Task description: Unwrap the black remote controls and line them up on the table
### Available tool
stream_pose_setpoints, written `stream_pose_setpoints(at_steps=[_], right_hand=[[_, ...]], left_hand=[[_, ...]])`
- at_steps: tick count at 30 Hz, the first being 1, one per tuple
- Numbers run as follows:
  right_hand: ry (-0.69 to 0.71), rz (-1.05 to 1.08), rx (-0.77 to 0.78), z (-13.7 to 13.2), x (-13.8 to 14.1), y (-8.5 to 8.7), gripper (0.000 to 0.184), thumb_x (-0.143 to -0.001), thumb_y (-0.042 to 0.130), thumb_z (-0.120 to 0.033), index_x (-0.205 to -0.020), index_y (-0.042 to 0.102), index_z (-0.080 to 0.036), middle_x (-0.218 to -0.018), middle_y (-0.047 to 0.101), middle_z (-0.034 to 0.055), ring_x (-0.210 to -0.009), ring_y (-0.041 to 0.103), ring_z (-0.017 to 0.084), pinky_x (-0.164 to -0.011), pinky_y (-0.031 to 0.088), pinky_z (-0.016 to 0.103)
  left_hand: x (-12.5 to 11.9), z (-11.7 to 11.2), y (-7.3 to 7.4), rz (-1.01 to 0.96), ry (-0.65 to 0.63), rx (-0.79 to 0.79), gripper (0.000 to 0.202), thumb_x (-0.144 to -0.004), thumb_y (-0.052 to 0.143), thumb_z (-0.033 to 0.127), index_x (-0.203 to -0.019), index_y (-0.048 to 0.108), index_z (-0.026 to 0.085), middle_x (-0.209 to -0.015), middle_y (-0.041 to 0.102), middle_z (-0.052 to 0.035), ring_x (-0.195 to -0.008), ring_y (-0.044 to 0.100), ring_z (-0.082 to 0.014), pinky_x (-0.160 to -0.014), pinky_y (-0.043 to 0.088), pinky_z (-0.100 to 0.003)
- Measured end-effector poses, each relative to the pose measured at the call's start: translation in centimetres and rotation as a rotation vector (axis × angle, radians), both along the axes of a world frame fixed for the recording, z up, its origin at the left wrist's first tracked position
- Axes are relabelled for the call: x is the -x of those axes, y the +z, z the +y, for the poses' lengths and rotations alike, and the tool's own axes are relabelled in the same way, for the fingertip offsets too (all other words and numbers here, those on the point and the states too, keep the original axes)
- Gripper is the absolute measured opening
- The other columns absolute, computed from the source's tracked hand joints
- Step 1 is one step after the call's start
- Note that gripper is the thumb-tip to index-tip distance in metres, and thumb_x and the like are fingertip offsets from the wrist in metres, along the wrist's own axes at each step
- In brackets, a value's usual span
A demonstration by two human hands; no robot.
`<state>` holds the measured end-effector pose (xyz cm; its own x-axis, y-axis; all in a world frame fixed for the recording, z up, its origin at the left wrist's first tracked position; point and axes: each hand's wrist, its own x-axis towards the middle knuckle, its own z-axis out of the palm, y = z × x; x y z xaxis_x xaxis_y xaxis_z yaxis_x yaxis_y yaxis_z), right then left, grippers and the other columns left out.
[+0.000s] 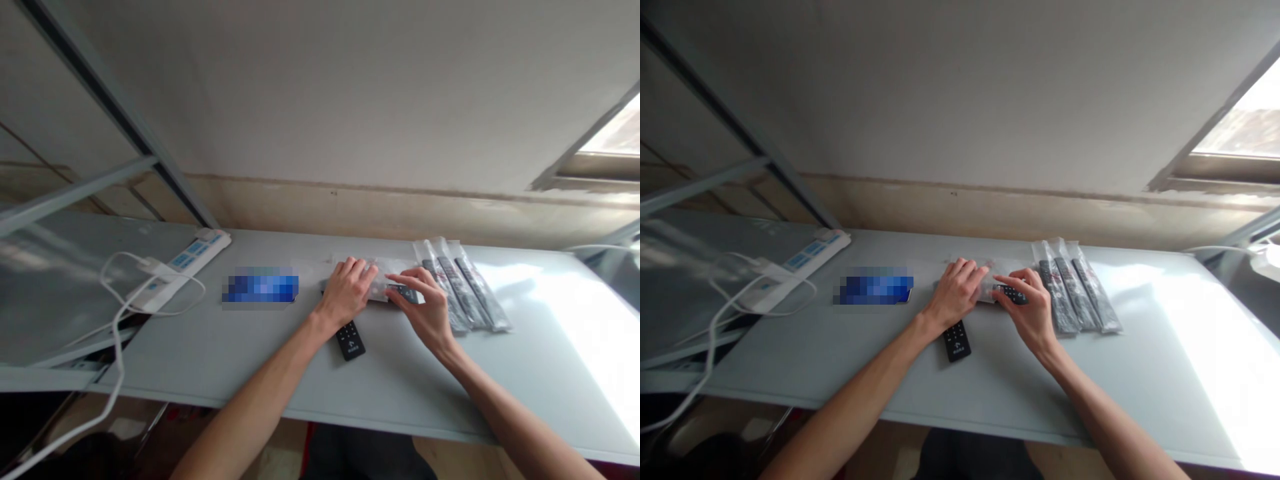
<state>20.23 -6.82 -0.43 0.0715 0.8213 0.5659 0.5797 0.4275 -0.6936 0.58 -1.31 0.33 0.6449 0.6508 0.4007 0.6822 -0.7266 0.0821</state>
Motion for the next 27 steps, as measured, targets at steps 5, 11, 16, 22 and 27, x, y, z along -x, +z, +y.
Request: stream_pose_setpoints(at_steps=[5,11,16,22,27], right_hand=[[0.074,0.019,0.016,0.2,0.1,-0.2,0.015,-0.095,0.076,-0.035,-0.108,0.083,-0.029,-0.095,0.068,0.0052,-0.089,0.064,0.023,-0.079,0.052,0.039],[0.142,0.128,0.157,0.1,0.4,0.7,0.016,-0.098,0.070,-0.034,-0.099,0.082,-0.023,-0.094,0.074,0.0060,-0.085,0.067,0.021,-0.076,0.051,0.035],[0.165,0.318,0.346,0.4,-0.1,1.2,0.024,-0.090,0.078,-0.045,-0.099,0.082,-0.023,-0.090,0.076,0.0051,-0.080,0.068,0.020,-0.073,0.053,0.033],[0.170,0.380,0.402,1.0,-1.6,1.4,0.034,-0.084,0.083,-0.046,-0.106,0.079,-0.021,-0.082,0.073,0.0031,-0.074,0.067,0.018,-0.069,0.054,0.031],[0.200,0.376,0.436,1.4,-2.3,1.6,0.050,-0.082,0.084,-0.044,-0.123,0.069,-0.021,-0.083,0.073,0.0021,-0.070,0.067,0.017,-0.066,0.056,0.032]], left_hand=[[-0.2,0.0,-0.1,-0.051,-0.091,-0.003,0.024,-0.104,0.050,0.019,-0.127,0.058,0.016,-0.117,0.063,-0.0113,-0.114,0.055,-0.0282,-0.103,0.046,-0.042],[-0.3,-0.2,0.0,-0.021,-0.083,0.009,0.021,-0.105,0.046,0.016,-0.122,0.058,0.015,-0.114,0.064,-0.0108,-0.110,0.056,-0.0279,-0.097,0.048,-0.040],[0.0,0.1,-0.2,-0.015,-0.052,0.052,0.029,-0.104,0.041,0.011,-0.129,0.055,0.016,-0.118,0.062,-0.0109,-0.110,0.055,-0.0274,-0.096,0.048,-0.040],[0.1,0.2,-0.3,-0.009,-0.049,0.074,0.040,-0.102,0.038,0.006,-0.138,0.051,0.017,-0.119,0.061,-0.0107,-0.110,0.055,-0.0264,-0.098,0.048,-0.039],[0.5,0.5,-0.1,-0.001,-0.035,0.045,0.037,-0.102,0.040,0.007,-0.136,0.053,0.016,-0.117,0.061,-0.0111,-0.108,0.055,-0.0276,-0.097,0.048,-0.041]])
